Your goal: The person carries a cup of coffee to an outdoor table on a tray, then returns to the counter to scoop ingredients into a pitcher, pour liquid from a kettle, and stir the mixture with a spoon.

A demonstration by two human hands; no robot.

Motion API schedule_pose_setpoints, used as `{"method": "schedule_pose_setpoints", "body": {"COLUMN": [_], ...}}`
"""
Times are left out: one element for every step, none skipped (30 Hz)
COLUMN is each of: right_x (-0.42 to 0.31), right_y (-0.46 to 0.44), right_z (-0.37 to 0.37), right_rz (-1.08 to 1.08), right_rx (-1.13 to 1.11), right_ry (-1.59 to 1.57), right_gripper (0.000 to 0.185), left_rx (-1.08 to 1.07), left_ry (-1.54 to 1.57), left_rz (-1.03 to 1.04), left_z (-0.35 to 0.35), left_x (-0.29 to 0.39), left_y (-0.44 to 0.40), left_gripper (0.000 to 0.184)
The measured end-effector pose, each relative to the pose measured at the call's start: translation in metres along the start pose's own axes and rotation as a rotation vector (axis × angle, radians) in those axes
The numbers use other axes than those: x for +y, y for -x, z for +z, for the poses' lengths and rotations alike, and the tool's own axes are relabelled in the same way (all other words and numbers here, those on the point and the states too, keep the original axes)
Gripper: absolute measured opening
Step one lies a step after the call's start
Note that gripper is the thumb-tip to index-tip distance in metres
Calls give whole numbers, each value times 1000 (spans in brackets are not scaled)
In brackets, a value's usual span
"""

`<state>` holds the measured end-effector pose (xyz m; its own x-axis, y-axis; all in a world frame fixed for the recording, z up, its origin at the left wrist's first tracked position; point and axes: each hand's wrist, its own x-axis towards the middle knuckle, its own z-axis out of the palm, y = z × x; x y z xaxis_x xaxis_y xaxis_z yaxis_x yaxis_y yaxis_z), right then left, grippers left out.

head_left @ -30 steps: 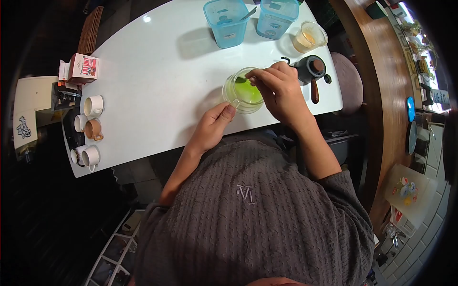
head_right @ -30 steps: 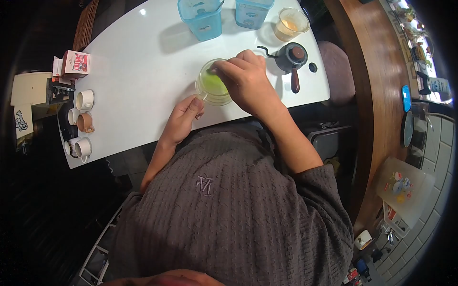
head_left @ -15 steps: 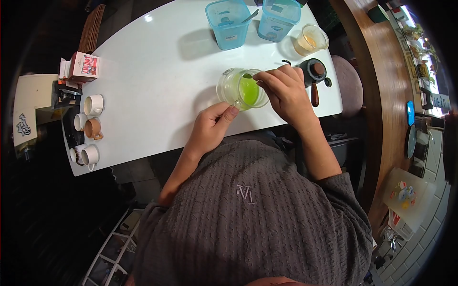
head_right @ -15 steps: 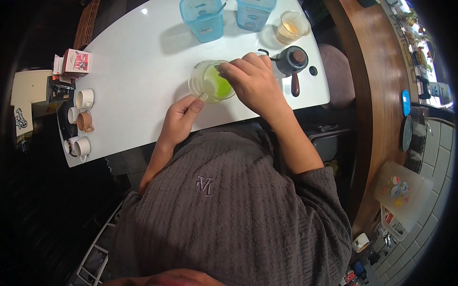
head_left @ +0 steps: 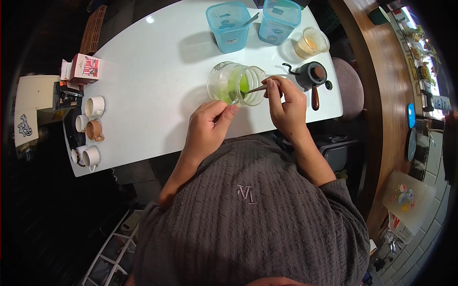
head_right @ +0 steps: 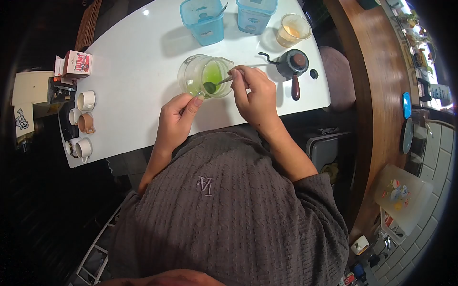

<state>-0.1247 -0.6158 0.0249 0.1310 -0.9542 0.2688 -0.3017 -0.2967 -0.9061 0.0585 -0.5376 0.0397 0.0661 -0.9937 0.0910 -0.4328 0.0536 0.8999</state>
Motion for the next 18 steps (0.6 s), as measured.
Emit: {"method": "schedule_pose_setpoints", "body": {"right_x": [2, 3, 1, -2, -3, -3, -3, -3, -4, -5, -6, -4, 0, 1, -2, -6, -8, -4], "right_y": [-4, -7, -11, -15, -17, -18, -19, -19, -18, -16, -13, -9, -2, 2, 4, 5, 6, 6], "right_z": [-4, -7, -9, -11, -13, -14, -14, -14, -14, -12, -11, -8, -4, 0, 4, 8, 10, 10], "right_rz": [-185, -369, -367, -469, -571, -571, -619, -667, -668, -642, -616, -616, -487, -356, -355, -115, 124, 118], "right_rx": [-31, -62, -60, -101, -142, -142, -151, -160, -161, -139, -115, -116, -58, 0, 0, 31, 63, 46], "right_ry": [136, 274, 274, 324, 375, 375, 386, 396, 394, 396, 399, 397, 326, 255, 254, 76, -102, -90], "right_gripper": [8, 12, 12, 13, 15, 15, 17, 19, 19, 17, 15, 15, 11, 7, 7, 5, 6, 7], "left_rx": [-20, -22, -40, -57, -59, -47, -34, -32, -14, 4, 6, 1, -5, -6, 2, 10, 8, 8], "left_ry": [5, 3, 33, 64, 64, 77, 90, 90, 79, 68, 67, 49, 32, 31, 37, 43, 43, 45], "left_rz": [-41, -41, -79, -116, -115, -98, -81, -81, -77, -74, -75, -80, -86, -86, -78, -70, -71, -88], "left_z": [-1, -1, -1, -1, 0, 2, 3, 3, 3, 2, 2, 1, 1, 2, 3, 3, 4, 4], "left_x": [0, 1, 3, 4, 4, 2, 2, 4, 7, 9, 8, 6, 4, 2, 1, 0, -1, -3], "left_y": [0, 1, 1, 0, 0, 0, 0, -1, -2, -2, -2, -2, -2, -2, -2, -2, -1, -1], "left_gripper": [37, 37, 36, 36, 36, 35, 35, 35, 35, 35, 35, 35, 36, 36, 36, 36, 36, 36]}}
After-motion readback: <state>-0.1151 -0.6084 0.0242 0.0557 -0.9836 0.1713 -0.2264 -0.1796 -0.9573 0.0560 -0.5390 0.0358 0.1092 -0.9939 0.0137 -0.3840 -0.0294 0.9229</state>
